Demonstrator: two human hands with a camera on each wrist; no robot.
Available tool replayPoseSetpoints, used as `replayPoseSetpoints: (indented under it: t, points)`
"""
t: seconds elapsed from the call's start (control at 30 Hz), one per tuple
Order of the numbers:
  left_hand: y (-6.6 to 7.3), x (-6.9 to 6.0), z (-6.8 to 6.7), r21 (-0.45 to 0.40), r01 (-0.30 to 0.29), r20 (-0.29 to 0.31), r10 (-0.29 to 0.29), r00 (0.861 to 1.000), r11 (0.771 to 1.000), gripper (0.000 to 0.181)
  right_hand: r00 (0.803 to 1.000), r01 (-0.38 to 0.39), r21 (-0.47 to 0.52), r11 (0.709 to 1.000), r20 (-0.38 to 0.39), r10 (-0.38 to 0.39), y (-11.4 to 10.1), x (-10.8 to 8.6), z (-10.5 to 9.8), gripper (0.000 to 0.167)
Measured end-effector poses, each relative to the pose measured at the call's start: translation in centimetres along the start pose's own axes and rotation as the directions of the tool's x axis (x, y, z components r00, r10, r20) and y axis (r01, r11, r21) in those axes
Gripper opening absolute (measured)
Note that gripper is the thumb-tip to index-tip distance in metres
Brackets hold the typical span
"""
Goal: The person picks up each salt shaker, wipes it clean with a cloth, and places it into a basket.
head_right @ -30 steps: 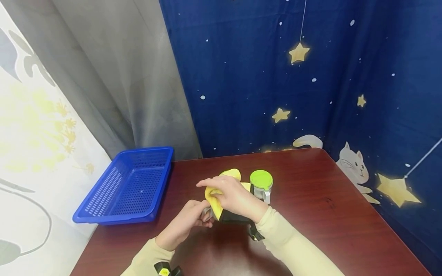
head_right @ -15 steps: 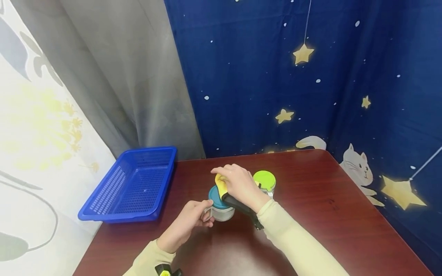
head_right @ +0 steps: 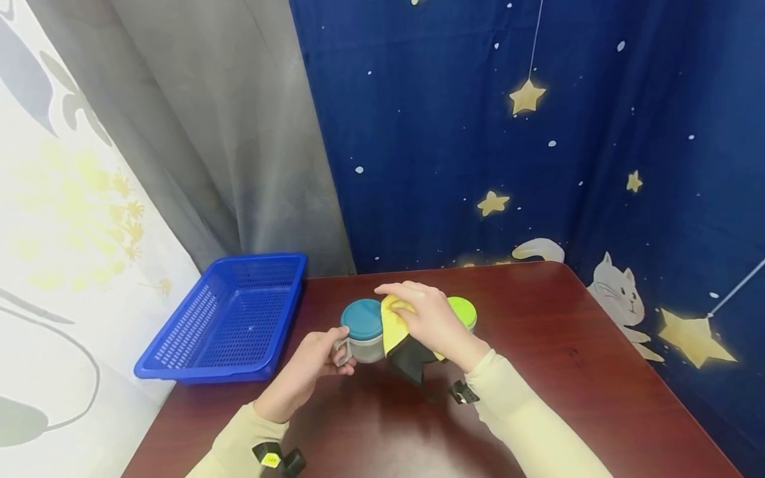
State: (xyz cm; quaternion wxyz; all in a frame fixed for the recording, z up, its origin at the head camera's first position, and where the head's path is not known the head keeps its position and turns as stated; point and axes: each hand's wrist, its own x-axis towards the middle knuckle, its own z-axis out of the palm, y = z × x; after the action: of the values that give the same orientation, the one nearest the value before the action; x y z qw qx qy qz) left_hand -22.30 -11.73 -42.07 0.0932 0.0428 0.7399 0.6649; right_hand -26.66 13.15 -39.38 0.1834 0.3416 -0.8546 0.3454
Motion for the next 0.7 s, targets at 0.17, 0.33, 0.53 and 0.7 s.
replayPoseSetpoints:
  t: [0.17,0.33,0.53,0.7]
  points:
    - [1.8,0.4,-1.6,0.041,-0.005,-0.014,0.005,1.0,0.999,0.054,1.0,0.012,0.008,1.0,-0.025,-0.011,-0.5,-0.9,-1.7,0.045]
    - [3.5,1.2,-4.1,0.072,0.023,-0.031,-0.021,0.999,0.997,0.052,1.0,-0.001,0.026,1.0,-0.024,0.002,-0.5,-1.9,-3.2,0.045]
    - [5.5,2.5,-7.3,0.049,0.039,-0.059,-0.036,0.998,0.998,0.049,0.998,-0.021,0.004,1.0,-0.058,0.022,-0.4,-2.7,-4.9,0.047]
    - [7.3,3.4,-10.3,0.048,0.017,-0.079,-0.014,0.997,0.999,0.048,0.994,-0.012,-0.033,0.999,-0.112,0.009,-0.5,-3.0,-6.5,0.051]
